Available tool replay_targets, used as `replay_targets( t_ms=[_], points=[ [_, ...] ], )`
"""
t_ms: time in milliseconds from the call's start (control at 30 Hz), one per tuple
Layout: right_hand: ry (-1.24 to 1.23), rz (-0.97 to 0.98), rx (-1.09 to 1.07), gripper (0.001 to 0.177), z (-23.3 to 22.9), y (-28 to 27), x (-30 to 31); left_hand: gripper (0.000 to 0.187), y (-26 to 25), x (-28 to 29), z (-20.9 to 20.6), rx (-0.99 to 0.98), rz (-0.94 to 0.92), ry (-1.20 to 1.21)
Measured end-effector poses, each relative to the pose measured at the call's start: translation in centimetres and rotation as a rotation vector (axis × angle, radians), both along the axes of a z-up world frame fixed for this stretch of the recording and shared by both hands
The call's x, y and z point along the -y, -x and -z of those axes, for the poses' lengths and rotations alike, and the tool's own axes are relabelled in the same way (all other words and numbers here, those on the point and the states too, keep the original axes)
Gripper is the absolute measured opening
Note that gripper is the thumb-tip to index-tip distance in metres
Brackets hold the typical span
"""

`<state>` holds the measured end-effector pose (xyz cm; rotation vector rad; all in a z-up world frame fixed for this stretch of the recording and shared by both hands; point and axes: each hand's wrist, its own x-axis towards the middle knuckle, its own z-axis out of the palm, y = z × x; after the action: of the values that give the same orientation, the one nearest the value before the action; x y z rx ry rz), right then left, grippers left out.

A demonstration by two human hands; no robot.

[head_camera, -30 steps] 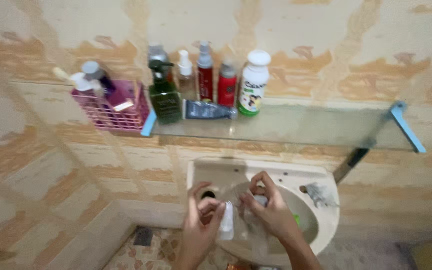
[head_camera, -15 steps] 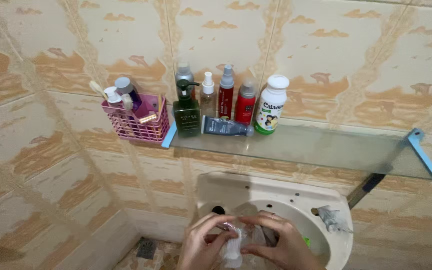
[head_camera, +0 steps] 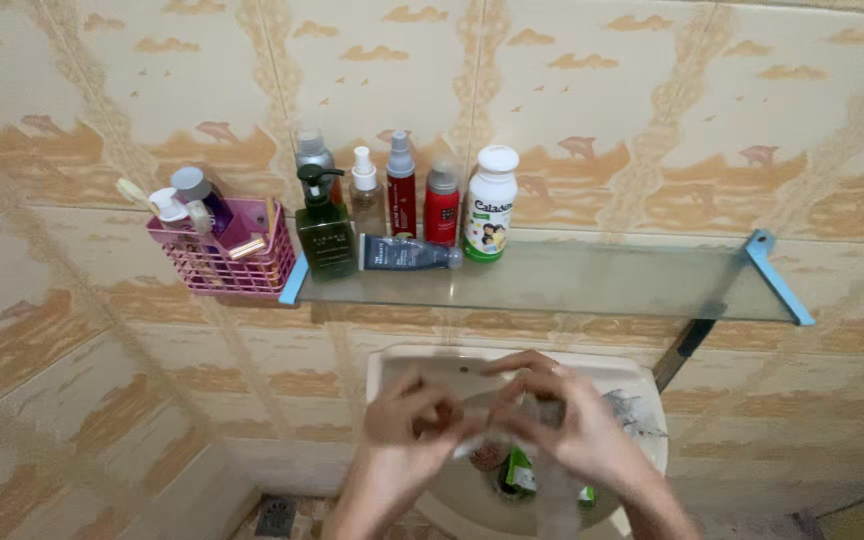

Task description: The person cleans a bathroom sink by first wiping and arranging several toiletry bottles on a glass shelf above it. They then use a cloth to wipe the sink basin and faucet, followed by using a wet wipe to finish cleaning the sink surface.

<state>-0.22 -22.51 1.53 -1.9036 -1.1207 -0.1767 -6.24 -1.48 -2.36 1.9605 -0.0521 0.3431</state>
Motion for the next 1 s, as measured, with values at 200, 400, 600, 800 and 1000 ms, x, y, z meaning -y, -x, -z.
replay_targets(
  t_ms=[200,400,600,800,1000],
  points=[
    [0.038,0.394,-0.349,0.014,-4.9,-5.1,2.1,0.030,-2.6,1.8,-5.9,0.300,-0.055,-0.134],
    [0.002,0.492,0.063,0.011,-10.7,-13.8,5.5,0.033,-2.1,2.3,-5.5,0.107,0.013,0.063],
    [0.088,0.448,0.203,0.013,-7.1,-20.9,1.9,0.023,-1.6,2.2,-2.4,0.040,0.118,-0.118],
    [0.156,0.461,0.200,0.027,-5.5,-21.4,1.4,0.028,-0.9,0.6,0.3,-0.081,0.058,-0.049],
    [0.194,0.541,0.167,0.023,-4.9,-21.9,2.1,0.025,-0.8,-0.7,3.6,-0.082,-0.045,-0.035]
  ],
)
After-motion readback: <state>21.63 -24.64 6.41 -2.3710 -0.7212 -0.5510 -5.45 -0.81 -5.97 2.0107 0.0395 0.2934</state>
